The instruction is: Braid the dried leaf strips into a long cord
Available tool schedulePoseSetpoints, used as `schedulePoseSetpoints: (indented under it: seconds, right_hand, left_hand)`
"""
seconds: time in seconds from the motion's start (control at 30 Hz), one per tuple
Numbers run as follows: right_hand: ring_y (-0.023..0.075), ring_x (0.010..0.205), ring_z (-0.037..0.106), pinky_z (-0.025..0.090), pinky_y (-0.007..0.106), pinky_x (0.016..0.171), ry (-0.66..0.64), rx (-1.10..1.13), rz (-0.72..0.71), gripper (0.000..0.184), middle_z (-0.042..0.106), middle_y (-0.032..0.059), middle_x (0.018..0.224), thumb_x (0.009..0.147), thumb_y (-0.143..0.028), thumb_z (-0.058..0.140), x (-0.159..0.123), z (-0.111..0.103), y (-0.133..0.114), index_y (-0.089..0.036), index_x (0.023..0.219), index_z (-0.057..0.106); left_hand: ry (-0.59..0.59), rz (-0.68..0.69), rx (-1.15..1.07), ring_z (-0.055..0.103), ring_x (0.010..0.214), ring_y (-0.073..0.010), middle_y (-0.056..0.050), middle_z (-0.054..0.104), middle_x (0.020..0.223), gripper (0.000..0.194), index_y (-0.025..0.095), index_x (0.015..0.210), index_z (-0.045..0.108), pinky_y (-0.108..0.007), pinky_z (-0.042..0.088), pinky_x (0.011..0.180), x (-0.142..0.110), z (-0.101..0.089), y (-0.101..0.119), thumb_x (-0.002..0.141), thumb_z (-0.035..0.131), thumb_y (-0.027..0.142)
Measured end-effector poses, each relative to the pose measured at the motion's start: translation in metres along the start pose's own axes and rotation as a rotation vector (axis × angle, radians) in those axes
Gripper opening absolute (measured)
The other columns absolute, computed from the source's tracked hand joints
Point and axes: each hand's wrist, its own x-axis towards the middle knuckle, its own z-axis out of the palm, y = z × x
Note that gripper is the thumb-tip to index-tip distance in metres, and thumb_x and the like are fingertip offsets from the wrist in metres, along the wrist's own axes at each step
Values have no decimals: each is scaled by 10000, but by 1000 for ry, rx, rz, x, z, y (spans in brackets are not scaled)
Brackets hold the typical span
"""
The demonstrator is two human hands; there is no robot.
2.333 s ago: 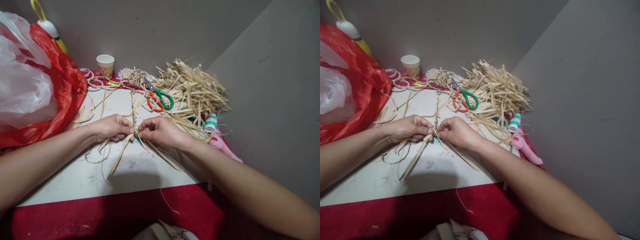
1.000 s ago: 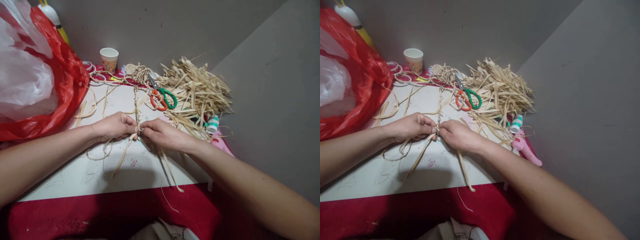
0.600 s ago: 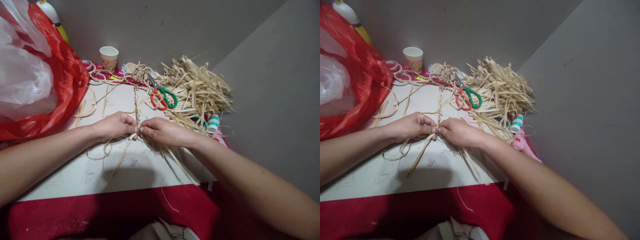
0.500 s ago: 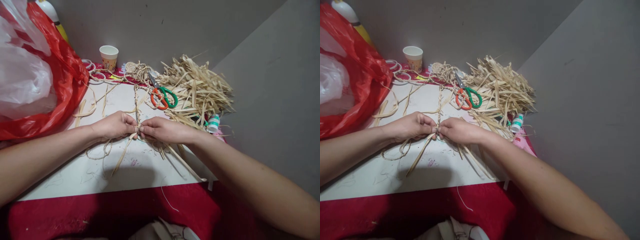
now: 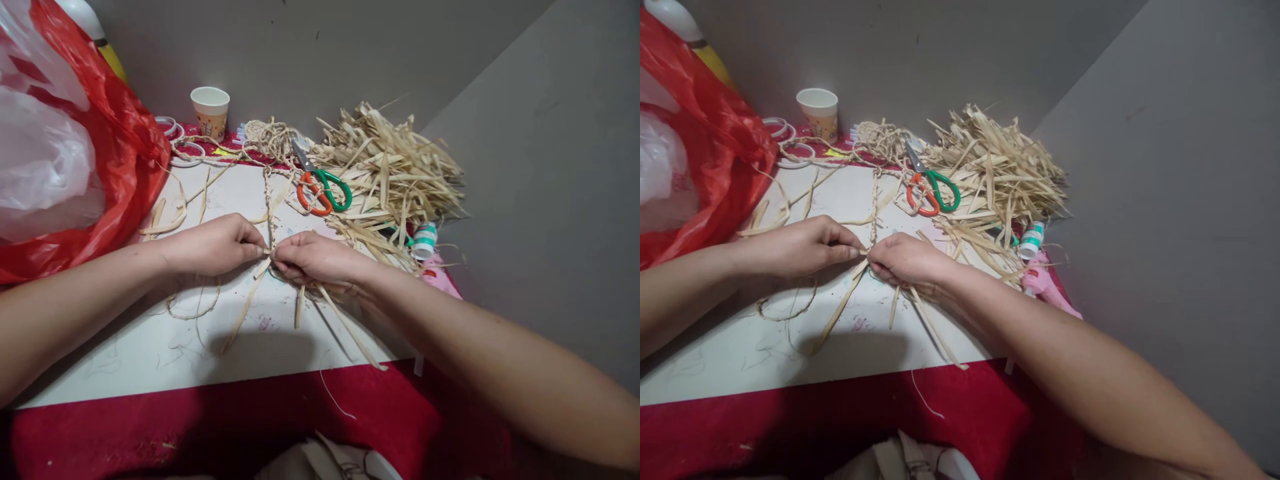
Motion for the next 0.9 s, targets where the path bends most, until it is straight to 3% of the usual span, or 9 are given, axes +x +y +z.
schedulePoseSetpoints:
  seconds: [0.17,0.33,0.5,0.63,0.9]
  right_hand:
    - [36,303,216,108,199,330,96,67,12,266,339,-56,353,762,-135,439,0,8,4,-149,501,489]
    - [28,307,195,109,180,325,139,244,-28,298,314,-67,352,783,-125,446,-4,15,2,-159,488,432]
    - [27,317,207,133,173,320,174,368,36,294,337,-71,394,793,-158,493,-9,21,4,-169,516,393]
    - [26,331,215,138,165,327,171,423,36,312,336,-73,412,821,-186,496,-11,25,7,-164,526,395]
    - [30,353,211,141,175,350,133,403,-36,342,304,-74,416,843,-236,499,-12,30,16,-155,520,419]
  left_hand:
    - [54,21,247,436,510,-101,22,532,549,262,160,686,624,-227,300,516,-7,0,13,822,440,287]
    - [119,38,498,552,563,-155,-63,646,667,333,159,750,630,-259,351,528,-15,23,20,876,362,311]
    - [96,97,854,636,554,-242,-95,636,594,273,85,951,609,-302,421,509,-23,48,20,792,387,85]
    - [136,144,964,648,532,-269,-107,621,597,318,40,956,585,-328,446,466,-27,58,16,770,327,24]
    - [266,222,1080,629,481,-234,-80,591,583,253,69,873,582,-290,419,407,-26,67,9,795,341,54]
